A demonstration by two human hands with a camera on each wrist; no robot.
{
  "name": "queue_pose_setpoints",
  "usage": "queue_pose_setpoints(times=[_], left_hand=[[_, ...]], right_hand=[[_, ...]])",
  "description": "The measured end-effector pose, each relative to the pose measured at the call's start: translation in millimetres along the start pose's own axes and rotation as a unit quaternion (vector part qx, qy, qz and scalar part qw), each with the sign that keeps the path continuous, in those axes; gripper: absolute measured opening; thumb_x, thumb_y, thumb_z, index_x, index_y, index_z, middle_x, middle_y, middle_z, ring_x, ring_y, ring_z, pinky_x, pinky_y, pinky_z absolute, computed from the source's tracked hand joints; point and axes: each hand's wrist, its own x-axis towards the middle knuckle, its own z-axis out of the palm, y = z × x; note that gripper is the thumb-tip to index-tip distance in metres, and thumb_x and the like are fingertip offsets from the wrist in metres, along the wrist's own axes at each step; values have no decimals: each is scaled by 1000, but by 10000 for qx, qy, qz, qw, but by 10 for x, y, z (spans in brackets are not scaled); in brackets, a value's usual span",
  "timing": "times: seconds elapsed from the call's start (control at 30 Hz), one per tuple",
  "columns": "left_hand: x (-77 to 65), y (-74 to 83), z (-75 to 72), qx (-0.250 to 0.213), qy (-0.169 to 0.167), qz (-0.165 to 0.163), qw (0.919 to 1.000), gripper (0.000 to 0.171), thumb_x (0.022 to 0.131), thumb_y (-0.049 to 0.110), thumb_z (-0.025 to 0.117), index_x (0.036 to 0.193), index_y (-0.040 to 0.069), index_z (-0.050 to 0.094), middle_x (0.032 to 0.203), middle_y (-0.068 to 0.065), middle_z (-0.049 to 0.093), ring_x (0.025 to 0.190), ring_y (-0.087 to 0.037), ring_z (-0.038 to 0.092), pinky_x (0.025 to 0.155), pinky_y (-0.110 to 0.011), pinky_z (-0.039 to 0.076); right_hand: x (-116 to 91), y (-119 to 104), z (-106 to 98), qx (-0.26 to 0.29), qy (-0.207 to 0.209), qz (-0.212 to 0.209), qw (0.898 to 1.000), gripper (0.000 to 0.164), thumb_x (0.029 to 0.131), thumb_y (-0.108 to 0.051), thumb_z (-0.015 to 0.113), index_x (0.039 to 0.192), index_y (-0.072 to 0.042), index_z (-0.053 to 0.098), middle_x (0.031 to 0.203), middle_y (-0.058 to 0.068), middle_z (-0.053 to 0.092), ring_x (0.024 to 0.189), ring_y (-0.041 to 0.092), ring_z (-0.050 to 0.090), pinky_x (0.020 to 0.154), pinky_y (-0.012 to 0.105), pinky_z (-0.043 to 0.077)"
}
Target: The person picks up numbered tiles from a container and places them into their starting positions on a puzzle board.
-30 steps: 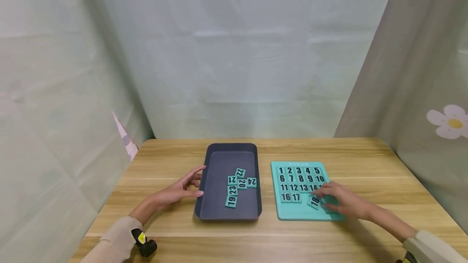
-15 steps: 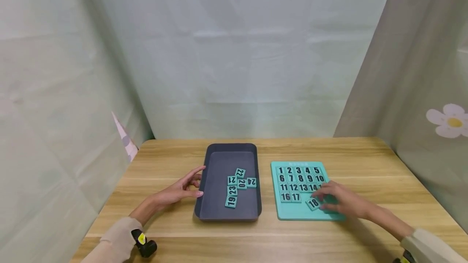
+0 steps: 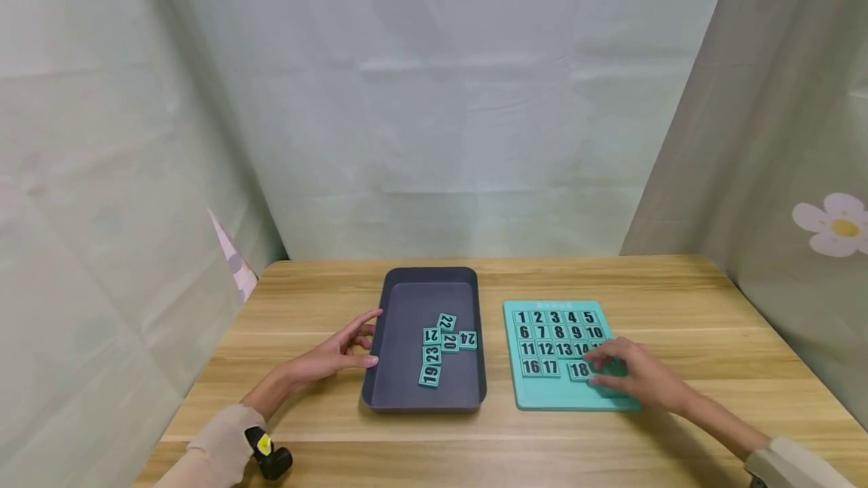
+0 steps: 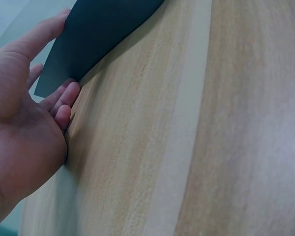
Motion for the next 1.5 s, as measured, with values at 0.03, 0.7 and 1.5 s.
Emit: queue_pose_setpoints(times=[0.03, 0.7, 1.5], left_hand=[[1, -1, 1, -1, -6, 21, 10000, 82, 99, 24, 68, 164, 27, 18, 154, -19, 32, 126, -30, 40, 101, -40, 34], [13, 4, 17, -48, -22, 20, 10000, 83, 99, 25, 69, 164, 28, 18, 155, -18, 32, 127, -31, 39, 100, -39, 34], [4, 2, 4, -58, -19, 1, 10000, 82, 99, 25, 69, 163, 30, 19, 155, -17, 33, 127, -30, 39, 100, -40, 34]], right_hand=[[5, -8, 10, -24, 60, 8, 10000, 28, 80, -18, 86, 105, -9, 76, 90, -9, 69, 85, 0, 59, 74, 25, 52], [106, -135, 57, -924, 41, 82, 9957, 30, 76, -15, 88, 104, -11, 77, 90, -13, 67, 88, 5, 58, 76, 30, 53], [834, -470, 43, -883, -812, -280, 9924, 25, 87, -16, 81, 112, -11, 77, 104, -2, 73, 96, 15, 62, 82, 35, 54]])
